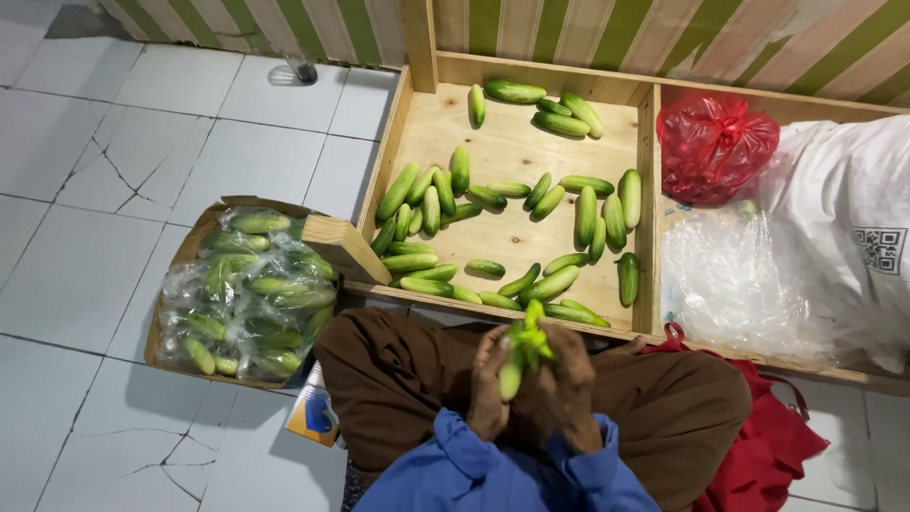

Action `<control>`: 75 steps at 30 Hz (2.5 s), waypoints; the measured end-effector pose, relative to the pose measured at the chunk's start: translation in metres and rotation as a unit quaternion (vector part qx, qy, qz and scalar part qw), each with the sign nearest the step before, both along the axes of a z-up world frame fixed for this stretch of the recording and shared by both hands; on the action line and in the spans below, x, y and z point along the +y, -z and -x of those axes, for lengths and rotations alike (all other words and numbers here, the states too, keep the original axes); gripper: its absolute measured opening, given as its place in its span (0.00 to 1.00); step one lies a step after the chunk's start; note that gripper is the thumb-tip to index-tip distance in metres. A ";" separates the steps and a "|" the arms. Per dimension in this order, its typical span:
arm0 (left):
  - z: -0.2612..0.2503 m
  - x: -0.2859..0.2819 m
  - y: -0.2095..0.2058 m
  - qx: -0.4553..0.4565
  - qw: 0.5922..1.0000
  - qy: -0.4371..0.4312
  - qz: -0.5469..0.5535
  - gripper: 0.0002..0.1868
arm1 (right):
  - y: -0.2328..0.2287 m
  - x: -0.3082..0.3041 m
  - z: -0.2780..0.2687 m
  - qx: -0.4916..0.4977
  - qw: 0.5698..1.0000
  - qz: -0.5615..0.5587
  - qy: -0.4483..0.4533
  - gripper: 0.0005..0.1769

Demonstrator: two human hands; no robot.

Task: Packaging small cucumbers into plastic bags and placing them in a cardboard box

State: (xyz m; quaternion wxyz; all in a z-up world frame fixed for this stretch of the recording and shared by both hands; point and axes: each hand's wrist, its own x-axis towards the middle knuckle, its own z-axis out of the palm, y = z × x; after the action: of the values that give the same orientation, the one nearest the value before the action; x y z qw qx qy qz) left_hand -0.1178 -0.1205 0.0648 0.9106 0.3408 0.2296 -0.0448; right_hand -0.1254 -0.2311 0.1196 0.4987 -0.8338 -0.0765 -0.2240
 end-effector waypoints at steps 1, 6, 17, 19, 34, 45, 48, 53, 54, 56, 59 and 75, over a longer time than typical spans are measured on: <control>-0.002 0.006 0.021 0.001 1.000 -0.004 0.001 0.18 | 0.019 0.001 0.014 0.001 1.000 0.001 -0.004 0.27; -0.007 0.032 -0.003 -0.078 0.993 0.053 -0.075 0.16 | 0.020 0.017 0.058 -0.038 0.978 0.075 -0.193 0.29; -0.006 0.022 0.028 -0.034 0.999 0.013 -0.022 0.19 | 0.042 0.001 0.032 0.008 0.996 0.067 -0.060 0.34; -0.007 0.028 0.036 -0.050 0.998 0.009 -0.045 0.20 | 0.056 0.007 0.052 -0.020 0.990 0.109 -0.087 0.31; -0.010 0.030 -0.021 -0.042 0.993 0.055 -0.093 0.19 | 0.029 0.014 0.053 -0.051 0.980 0.121 -0.152 0.20; 0.015 0.008 -0.019 -0.099 0.991 0.077 -0.038 0.18 | -0.019 0.004 -0.001 -0.056 0.998 -0.035 -0.001 0.31; 0.017 0.007 -0.039 -0.081 0.993 0.075 -0.043 0.26 | -0.062 0.022 -0.006 0.134 0.959 -0.218 0.121 0.14; 0.015 0.000 -0.068 -0.155 0.985 0.047 -0.064 0.26 | -0.028 0.026 -0.008 0.222 0.857 -0.451 0.114 0.12; 0.014 -0.002 -0.067 -0.146 0.987 0.029 -0.058 0.29 | -0.010 0.027 -0.007 0.198 0.798 -0.564 0.079 0.17; 0.013 -0.001 -0.068 -0.141 0.985 0.023 -0.099 0.30 | -0.022 0.030 -0.005 0.246 0.773 -0.581 0.073 0.17; 0.013 -0.001 -0.068 -0.124 0.977 0.011 -0.173 0.32 | -0.014 0.032 0.002 0.317 0.740 -0.590 0.061 0.16; -0.011 -0.004 -0.003 0.039 0.999 -0.018 0.011 0.41 | 0.013 0.005 0.026 0.365 0.865 -0.334 -0.084 0.32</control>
State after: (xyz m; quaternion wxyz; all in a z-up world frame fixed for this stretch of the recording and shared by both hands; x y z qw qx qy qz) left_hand -0.1063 -0.1241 0.0681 0.9054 0.3241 0.2706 -0.0443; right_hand -0.1516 -0.2265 0.1064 0.7566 -0.6299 0.1208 0.1269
